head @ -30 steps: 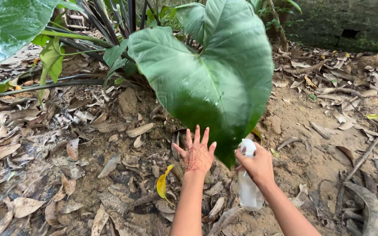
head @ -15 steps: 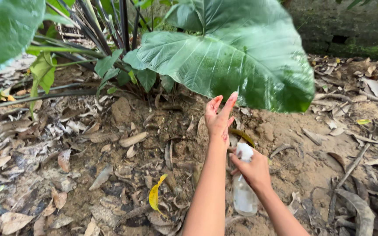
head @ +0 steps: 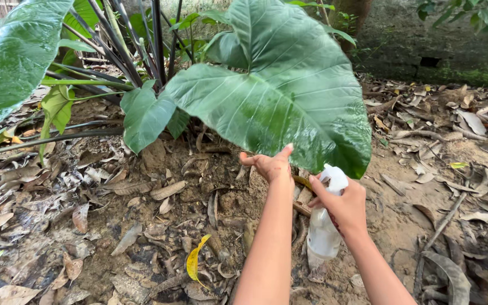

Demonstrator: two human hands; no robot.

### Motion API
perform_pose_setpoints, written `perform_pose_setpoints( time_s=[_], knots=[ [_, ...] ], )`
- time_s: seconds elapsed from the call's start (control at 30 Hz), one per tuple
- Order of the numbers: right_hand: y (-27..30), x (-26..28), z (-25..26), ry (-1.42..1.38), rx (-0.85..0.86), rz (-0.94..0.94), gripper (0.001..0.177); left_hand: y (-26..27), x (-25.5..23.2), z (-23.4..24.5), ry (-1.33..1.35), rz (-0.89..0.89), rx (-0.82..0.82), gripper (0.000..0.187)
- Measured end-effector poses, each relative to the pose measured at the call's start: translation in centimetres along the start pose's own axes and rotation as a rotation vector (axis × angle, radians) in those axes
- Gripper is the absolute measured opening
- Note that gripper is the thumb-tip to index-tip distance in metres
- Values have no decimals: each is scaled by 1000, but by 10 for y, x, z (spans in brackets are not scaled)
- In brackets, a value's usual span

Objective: The person sprays water from a bottle onto the large green leaves of a plant and wipes them by hand.

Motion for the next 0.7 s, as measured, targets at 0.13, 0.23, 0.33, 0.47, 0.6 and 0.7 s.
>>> perform_pose_setpoints(
  time_s=[0.13,0.23,0.33,0.47,0.6,0.7],
  knots=[
    [-2,16,-2,-51,-23,39,25,5,-2,37,-117,-198,-4,130],
    [0,29,-15,-148,-46,58,26,-14,19,58,-141,-306,80,91],
    [-1,39,-45,-269,-58,73,29,-34,56,80,75,-369,259,45],
    [2,57,-109,-320,-16,148,33,-32,79,118,362,-93,355,38],
    [23,54,-153,-151,-76,70,38,0,78,140,549,191,497,49],
    [49,35,-175,-186,-121,-73,43,-8,86,152,607,242,496,51]
  ],
)
Point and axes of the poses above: each hand's wrist, its own y-axis away from the middle knuckle, its own z-axis out of the back of the hand, x = y × z, the point moved 9 cm from there along -y, towards the middle knuckle, and after that the axes turned 10 degrees about -y, right-handed, at the moved point
